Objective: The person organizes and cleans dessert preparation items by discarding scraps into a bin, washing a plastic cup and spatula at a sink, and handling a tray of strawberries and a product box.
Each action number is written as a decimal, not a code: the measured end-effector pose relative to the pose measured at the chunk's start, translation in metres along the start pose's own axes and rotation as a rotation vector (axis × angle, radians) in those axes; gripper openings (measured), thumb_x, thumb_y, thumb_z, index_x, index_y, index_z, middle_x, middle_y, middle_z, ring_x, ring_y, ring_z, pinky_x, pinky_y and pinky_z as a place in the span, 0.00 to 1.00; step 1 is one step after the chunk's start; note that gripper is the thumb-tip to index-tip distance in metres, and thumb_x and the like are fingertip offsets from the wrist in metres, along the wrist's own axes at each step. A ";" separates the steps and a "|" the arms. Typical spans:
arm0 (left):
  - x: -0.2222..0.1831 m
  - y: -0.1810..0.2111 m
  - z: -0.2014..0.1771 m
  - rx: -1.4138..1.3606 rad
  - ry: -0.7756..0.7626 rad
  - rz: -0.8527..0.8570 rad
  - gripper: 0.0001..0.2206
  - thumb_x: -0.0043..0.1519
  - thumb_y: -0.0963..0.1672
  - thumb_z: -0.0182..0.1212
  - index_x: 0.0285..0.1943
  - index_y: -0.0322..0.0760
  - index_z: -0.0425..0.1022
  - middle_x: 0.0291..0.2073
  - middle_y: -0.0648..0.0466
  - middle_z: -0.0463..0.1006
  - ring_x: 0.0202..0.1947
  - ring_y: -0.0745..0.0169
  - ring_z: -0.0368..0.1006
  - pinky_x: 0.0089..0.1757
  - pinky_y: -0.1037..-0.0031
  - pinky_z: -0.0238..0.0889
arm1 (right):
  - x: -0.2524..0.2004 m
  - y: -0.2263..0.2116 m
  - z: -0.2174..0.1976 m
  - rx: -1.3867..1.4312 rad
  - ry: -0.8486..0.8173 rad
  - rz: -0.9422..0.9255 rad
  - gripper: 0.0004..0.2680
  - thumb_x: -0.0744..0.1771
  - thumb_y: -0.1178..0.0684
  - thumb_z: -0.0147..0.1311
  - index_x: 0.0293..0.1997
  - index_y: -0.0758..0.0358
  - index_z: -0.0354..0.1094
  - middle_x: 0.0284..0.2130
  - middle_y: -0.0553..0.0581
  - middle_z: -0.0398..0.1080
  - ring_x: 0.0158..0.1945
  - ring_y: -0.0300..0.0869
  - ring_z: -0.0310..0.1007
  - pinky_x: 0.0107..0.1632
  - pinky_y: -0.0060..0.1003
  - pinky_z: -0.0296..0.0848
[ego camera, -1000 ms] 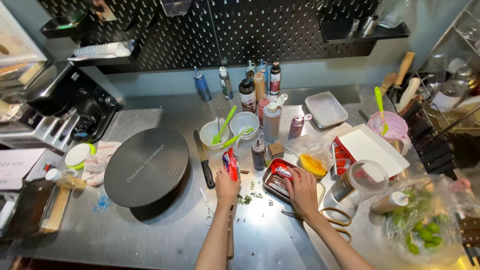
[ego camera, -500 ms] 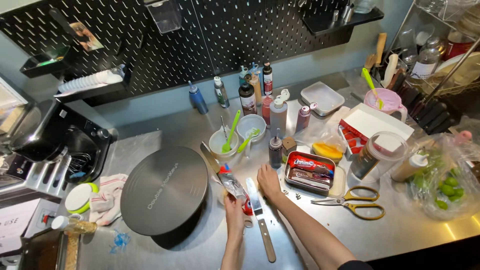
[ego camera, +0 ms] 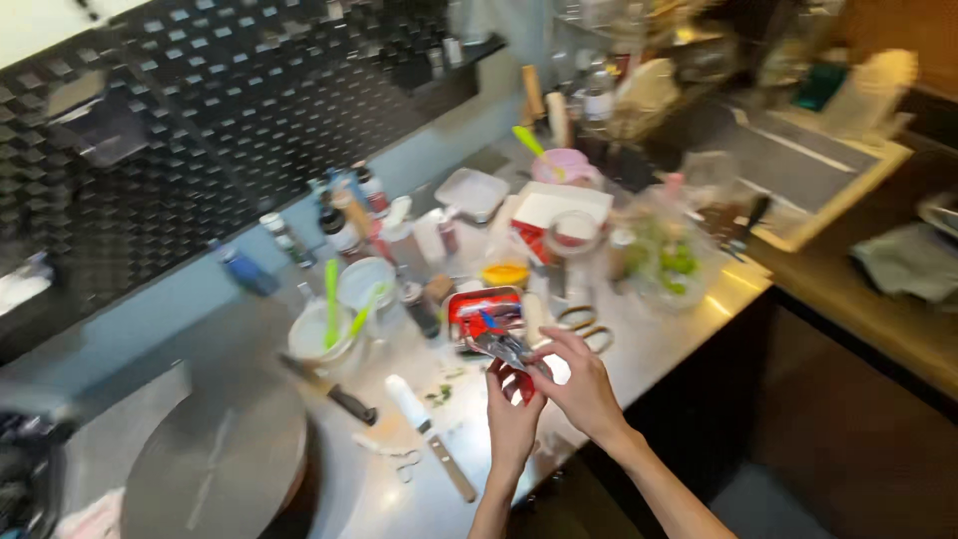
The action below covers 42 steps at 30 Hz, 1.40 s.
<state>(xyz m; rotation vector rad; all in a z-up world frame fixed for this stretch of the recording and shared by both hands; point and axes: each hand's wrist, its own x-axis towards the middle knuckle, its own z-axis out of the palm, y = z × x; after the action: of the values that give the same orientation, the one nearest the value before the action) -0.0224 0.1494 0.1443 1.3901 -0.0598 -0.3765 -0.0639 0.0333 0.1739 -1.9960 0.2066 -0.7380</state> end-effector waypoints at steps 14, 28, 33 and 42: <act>-0.198 -0.166 0.359 0.390 -1.048 0.049 0.33 0.60 0.46 0.72 0.71 0.27 0.61 0.61 0.32 0.71 0.62 0.32 0.70 0.56 0.53 0.71 | -0.455 0.207 -0.461 -0.360 1.010 0.802 0.09 0.64 0.55 0.67 0.48 0.62 0.76 0.45 0.66 0.79 0.52 0.53 0.78 0.52 0.45 0.76; -0.215 -0.250 0.421 0.632 -0.877 -0.026 0.25 0.61 0.45 0.68 0.67 0.34 0.68 0.62 0.38 0.73 0.59 0.42 0.75 0.54 0.55 0.72 | -0.673 0.447 -0.608 0.162 0.791 1.688 0.33 0.66 0.40 0.62 0.74 0.76 0.52 0.60 0.89 0.59 0.54 0.76 0.70 0.49 0.72 0.72; -0.161 -0.251 0.421 0.730 -0.780 -0.028 0.21 0.67 0.53 0.60 0.63 0.37 0.74 0.59 0.42 0.77 0.56 0.47 0.77 0.52 0.59 0.74 | -0.582 0.455 -0.614 -0.274 0.228 1.556 0.18 0.67 0.36 0.57 0.53 0.57 0.77 0.57 0.73 0.73 0.54 0.67 0.77 0.46 0.61 0.78; -0.136 -0.093 0.396 0.433 -0.596 0.545 0.21 0.66 0.42 0.51 0.68 0.27 0.62 0.75 0.27 0.49 0.70 0.23 0.50 0.65 0.42 0.46 | -0.166 0.307 -0.383 0.825 0.341 0.833 0.16 0.66 0.62 0.55 0.61 0.59 0.63 0.45 0.62 0.69 0.41 0.47 0.71 0.42 0.40 0.73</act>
<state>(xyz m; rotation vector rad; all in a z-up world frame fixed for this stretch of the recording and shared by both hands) -0.2738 -0.1979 0.1535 1.5699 -1.0389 -0.3144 -0.3709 -0.3376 -0.0165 -0.8591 0.7451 -0.4775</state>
